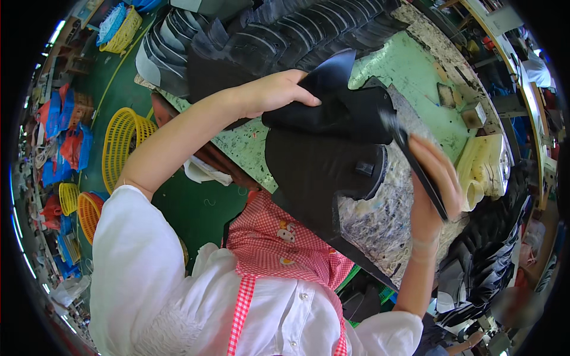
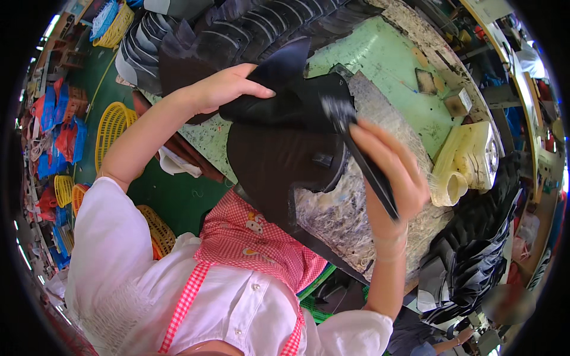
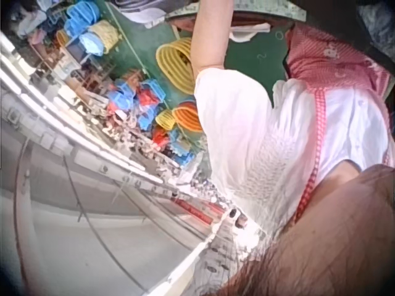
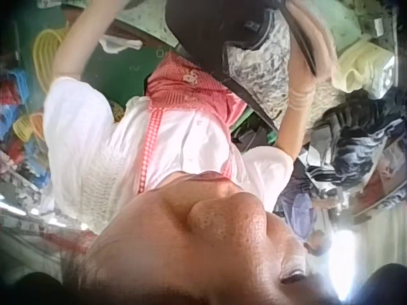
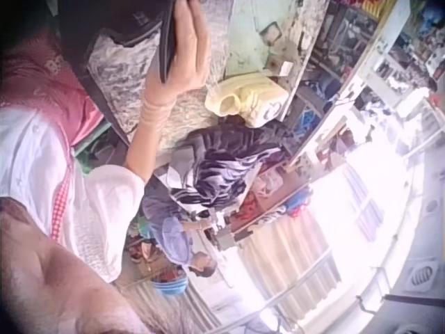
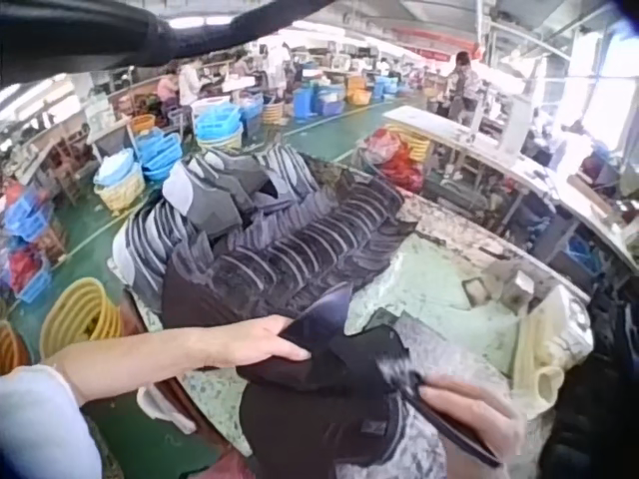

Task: The recorder applies glue to shoe components using a brush and then hammers them together.

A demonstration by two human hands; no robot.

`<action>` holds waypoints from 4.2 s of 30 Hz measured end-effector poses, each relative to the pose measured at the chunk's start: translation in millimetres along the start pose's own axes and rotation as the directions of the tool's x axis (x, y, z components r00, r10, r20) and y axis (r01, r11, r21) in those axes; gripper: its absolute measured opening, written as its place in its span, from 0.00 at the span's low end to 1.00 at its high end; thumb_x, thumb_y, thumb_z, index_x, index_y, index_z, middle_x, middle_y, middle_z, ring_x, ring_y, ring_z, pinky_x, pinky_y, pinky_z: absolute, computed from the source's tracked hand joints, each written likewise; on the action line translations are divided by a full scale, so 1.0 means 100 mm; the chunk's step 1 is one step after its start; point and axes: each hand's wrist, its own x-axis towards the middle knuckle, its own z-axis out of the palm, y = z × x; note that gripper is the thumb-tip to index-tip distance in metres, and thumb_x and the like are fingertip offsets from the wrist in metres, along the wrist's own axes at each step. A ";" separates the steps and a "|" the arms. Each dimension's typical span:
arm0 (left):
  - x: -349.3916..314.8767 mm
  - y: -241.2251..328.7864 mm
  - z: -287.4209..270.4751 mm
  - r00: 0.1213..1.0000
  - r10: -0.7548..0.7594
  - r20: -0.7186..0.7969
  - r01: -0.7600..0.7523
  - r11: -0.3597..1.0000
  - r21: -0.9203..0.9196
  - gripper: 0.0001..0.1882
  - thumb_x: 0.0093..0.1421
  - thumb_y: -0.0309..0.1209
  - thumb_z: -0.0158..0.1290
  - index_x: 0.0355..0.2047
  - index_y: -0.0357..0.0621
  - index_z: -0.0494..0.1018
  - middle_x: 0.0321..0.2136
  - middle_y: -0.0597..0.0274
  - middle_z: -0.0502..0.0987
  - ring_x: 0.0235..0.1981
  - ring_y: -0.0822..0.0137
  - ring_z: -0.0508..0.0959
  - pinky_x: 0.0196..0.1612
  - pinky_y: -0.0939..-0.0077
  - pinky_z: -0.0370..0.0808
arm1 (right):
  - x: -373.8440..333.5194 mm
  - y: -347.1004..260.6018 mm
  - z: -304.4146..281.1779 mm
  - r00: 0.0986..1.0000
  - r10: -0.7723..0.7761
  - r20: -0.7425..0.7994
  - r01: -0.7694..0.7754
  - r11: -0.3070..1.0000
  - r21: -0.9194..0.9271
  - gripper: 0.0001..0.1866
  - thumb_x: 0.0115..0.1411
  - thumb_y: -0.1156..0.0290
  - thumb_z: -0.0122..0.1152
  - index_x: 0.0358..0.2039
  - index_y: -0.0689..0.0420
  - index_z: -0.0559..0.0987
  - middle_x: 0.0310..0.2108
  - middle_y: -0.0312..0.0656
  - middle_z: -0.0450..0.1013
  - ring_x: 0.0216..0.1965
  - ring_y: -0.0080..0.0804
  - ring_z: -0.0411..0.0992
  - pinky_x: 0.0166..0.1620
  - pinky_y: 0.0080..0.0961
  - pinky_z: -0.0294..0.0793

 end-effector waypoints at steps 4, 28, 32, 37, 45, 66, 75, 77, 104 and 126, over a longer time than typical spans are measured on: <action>0.01 -0.08 0.00 0.997 0.078 0.019 -0.078 0.997 0.023 0.27 0.61 0.30 0.57 0.60 0.35 0.69 0.56 0.56 0.75 0.57 0.67 0.72 0.63 0.72 0.65 | 0.07 0.02 0.14 0.978 -0.004 0.211 0.029 0.993 -0.118 0.22 0.47 0.83 0.64 0.44 0.56 0.85 0.44 0.42 0.82 0.41 0.41 0.80 0.46 0.28 0.76; 2.03 0.69 0.76 0.233 0.922 0.309 -0.497 -0.160 0.853 0.27 0.61 0.30 0.57 0.60 0.39 0.68 0.59 0.42 0.68 0.60 0.41 0.68 0.60 0.57 0.69 | -0.85 0.95 -1.52 0.758 0.420 -0.500 -0.594 0.761 -0.260 0.11 0.63 0.72 0.67 0.42 0.65 0.80 0.27 0.36 0.78 0.27 0.16 0.68 0.33 0.20 0.71; 0.83 0.46 0.52 0.414 0.817 0.400 -0.746 0.053 0.664 0.06 0.54 0.27 0.60 0.34 0.46 0.78 0.40 0.60 0.77 0.48 0.56 0.75 0.52 0.62 0.71 | -0.89 0.94 -1.51 0.743 0.404 -0.534 -0.581 0.785 -0.215 0.12 0.63 0.71 0.68 0.43 0.66 0.81 0.27 0.33 0.75 0.27 0.13 0.65 0.32 0.16 0.68; -0.22 0.13 0.36 0.601 0.562 0.568 -0.780 0.257 0.571 0.14 0.48 0.28 0.64 0.37 0.49 0.77 0.45 0.59 0.75 0.54 0.53 0.73 0.56 0.56 0.68 | -1.05 0.99 -1.43 0.745 0.498 -0.444 -0.638 0.726 -0.256 0.11 0.63 0.70 0.68 0.40 0.65 0.82 0.24 0.32 0.75 0.24 0.14 0.64 0.28 0.17 0.65; -0.40 -0.29 0.45 0.616 0.477 0.626 -0.781 0.271 0.562 0.39 0.41 0.41 0.73 0.54 0.54 0.69 0.68 0.55 0.59 0.72 0.48 0.56 0.73 0.36 0.46 | -0.92 0.86 -1.39 0.600 0.539 -0.591 -0.713 0.696 -0.089 0.11 0.64 0.68 0.68 0.33 0.63 0.80 0.21 0.31 0.71 0.21 0.13 0.61 0.24 0.17 0.57; -0.39 -0.43 0.50 0.669 0.469 0.576 -0.739 0.334 0.586 0.39 0.38 0.34 0.72 0.51 0.53 0.67 0.69 0.54 0.59 0.73 0.46 0.53 0.71 0.30 0.38 | -0.59 -0.13 -0.01 0.985 0.169 0.041 -0.174 0.959 0.223 0.13 0.48 0.85 0.66 0.37 0.61 0.85 0.35 0.43 0.83 0.38 0.37 0.82 0.42 0.27 0.79; -0.38 -0.43 0.39 0.641 0.506 0.577 -0.767 0.399 0.502 0.38 0.40 0.36 0.72 0.53 0.53 0.69 0.69 0.53 0.57 0.74 0.47 0.51 0.72 0.32 0.38 | -0.84 -0.08 -0.05 0.939 0.205 0.278 -0.255 0.954 0.158 0.04 0.55 0.80 0.68 0.32 0.60 0.82 0.23 0.38 0.73 0.21 0.21 0.66 0.25 0.20 0.62; -0.37 -0.47 0.38 0.605 0.562 0.564 -0.794 0.369 0.483 0.38 0.40 0.36 0.73 0.52 0.52 0.69 0.65 0.51 0.59 0.72 0.46 0.53 0.72 0.32 0.40 | -0.49 -0.11 0.01 0.937 0.311 0.162 -0.319 0.947 0.028 0.04 0.55 0.81 0.66 0.32 0.60 0.82 0.22 0.38 0.73 0.21 0.23 0.66 0.25 0.20 0.62; -0.37 -0.38 0.28 0.631 0.528 0.568 -0.775 0.415 0.476 0.32 0.37 0.29 0.72 0.41 0.47 0.66 0.60 0.51 0.61 0.70 0.44 0.56 0.73 0.37 0.46 | -0.97 -0.16 -0.36 0.837 0.498 0.225 -0.531 0.640 0.555 0.06 0.56 0.82 0.61 0.33 0.65 0.74 0.27 0.46 0.74 0.24 0.28 0.72 0.26 0.24 0.72; 0.20 0.15 -0.01 0.984 0.149 0.094 -0.166 0.964 0.209 0.24 0.61 0.32 0.60 0.55 0.31 0.72 0.50 0.55 0.79 0.52 0.69 0.76 0.58 0.73 0.70 | -0.75 0.19 -0.22 0.804 0.593 0.037 -0.583 0.775 0.245 0.14 0.57 0.85 0.64 0.44 0.61 0.84 0.39 0.39 0.80 0.34 0.27 0.76 0.40 0.22 0.75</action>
